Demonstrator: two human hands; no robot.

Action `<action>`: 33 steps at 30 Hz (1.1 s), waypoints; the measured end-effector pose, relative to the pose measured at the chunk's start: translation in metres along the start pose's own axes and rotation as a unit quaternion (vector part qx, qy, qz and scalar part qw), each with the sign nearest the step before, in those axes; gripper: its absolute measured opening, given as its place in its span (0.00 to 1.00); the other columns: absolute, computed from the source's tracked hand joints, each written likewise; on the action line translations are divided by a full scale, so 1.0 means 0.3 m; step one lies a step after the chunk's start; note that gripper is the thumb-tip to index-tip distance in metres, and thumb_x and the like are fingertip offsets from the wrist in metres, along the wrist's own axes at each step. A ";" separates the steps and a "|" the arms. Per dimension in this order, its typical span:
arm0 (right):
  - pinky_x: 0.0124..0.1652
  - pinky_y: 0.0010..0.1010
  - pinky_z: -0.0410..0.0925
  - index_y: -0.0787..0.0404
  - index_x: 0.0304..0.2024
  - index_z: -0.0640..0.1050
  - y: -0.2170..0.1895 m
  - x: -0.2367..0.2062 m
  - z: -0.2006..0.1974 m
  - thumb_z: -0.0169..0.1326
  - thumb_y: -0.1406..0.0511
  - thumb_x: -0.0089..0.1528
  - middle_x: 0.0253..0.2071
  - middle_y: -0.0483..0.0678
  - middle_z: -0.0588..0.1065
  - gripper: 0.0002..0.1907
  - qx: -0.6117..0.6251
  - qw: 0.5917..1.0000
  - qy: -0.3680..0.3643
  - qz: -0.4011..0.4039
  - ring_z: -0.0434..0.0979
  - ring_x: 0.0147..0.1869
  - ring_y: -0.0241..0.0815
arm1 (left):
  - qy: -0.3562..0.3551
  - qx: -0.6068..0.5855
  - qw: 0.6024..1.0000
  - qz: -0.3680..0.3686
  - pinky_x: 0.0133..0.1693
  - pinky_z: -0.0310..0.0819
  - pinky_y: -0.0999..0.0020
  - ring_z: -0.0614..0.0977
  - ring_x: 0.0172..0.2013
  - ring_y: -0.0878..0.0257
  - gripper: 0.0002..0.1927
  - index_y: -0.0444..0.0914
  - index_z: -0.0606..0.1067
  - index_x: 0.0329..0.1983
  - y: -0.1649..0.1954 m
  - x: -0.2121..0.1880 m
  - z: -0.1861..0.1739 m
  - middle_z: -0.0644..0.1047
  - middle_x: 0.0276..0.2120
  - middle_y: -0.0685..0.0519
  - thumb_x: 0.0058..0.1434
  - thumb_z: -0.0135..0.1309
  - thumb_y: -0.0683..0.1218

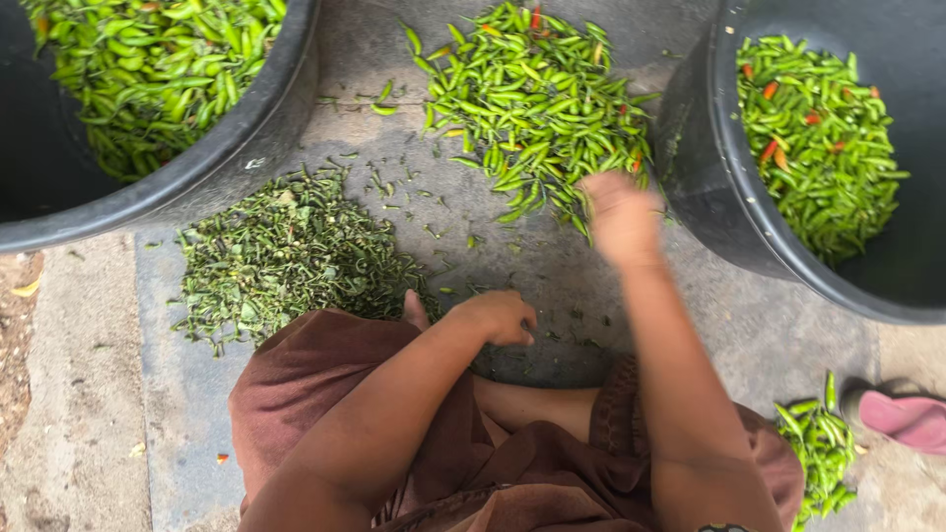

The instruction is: The person sits on the ground and removes the stems from green chilies by hand. The de-stemmed chilies are placed into a black bucket, while the discarded stems are set aside on the floor.

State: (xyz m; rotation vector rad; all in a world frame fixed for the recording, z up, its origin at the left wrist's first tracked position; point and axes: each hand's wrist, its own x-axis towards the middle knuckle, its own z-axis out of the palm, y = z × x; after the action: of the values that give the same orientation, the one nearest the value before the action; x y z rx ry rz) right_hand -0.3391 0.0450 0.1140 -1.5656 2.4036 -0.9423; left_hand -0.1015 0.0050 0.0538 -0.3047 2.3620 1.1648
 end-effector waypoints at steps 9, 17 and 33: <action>0.63 0.43 0.60 0.50 0.52 0.83 -0.157 -0.036 0.313 0.58 0.67 0.54 0.62 0.47 0.73 0.22 -0.168 0.960 -0.156 -0.163 0.66 0.68 0.55 | -0.015 0.015 0.997 -0.071 0.61 0.68 0.51 0.73 0.62 0.47 0.27 0.52 0.75 0.62 -0.030 -0.011 -0.034 0.69 0.64 0.48 0.59 0.58 0.59; 0.59 0.40 0.69 0.55 0.47 0.82 0.062 -0.263 0.125 0.61 0.68 0.59 0.49 0.52 0.80 0.13 -0.053 0.979 -0.175 -0.089 0.77 0.61 0.55 | -0.017 0.033 0.983 -0.178 0.57 0.73 0.50 0.78 0.58 0.47 0.26 0.39 0.80 0.53 -0.020 -0.035 -0.083 0.78 0.56 0.45 0.61 0.59 0.61; 0.39 0.31 0.73 0.65 0.43 0.81 -0.172 -0.321 0.123 0.62 0.72 0.62 0.38 0.47 0.82 0.07 0.258 0.935 -0.143 0.196 0.80 0.39 0.36 | 0.355 -0.464 0.808 -0.072 0.30 0.77 0.75 0.83 0.24 0.71 0.10 0.39 0.84 0.44 -0.027 -0.002 -0.093 0.84 0.28 0.55 0.62 0.62 0.47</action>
State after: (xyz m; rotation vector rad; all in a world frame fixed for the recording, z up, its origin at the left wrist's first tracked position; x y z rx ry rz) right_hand -0.2392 0.0979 0.0915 -0.9172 1.9427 -1.0553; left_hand -0.1070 -0.0221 0.0630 -1.4301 1.9904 2.3662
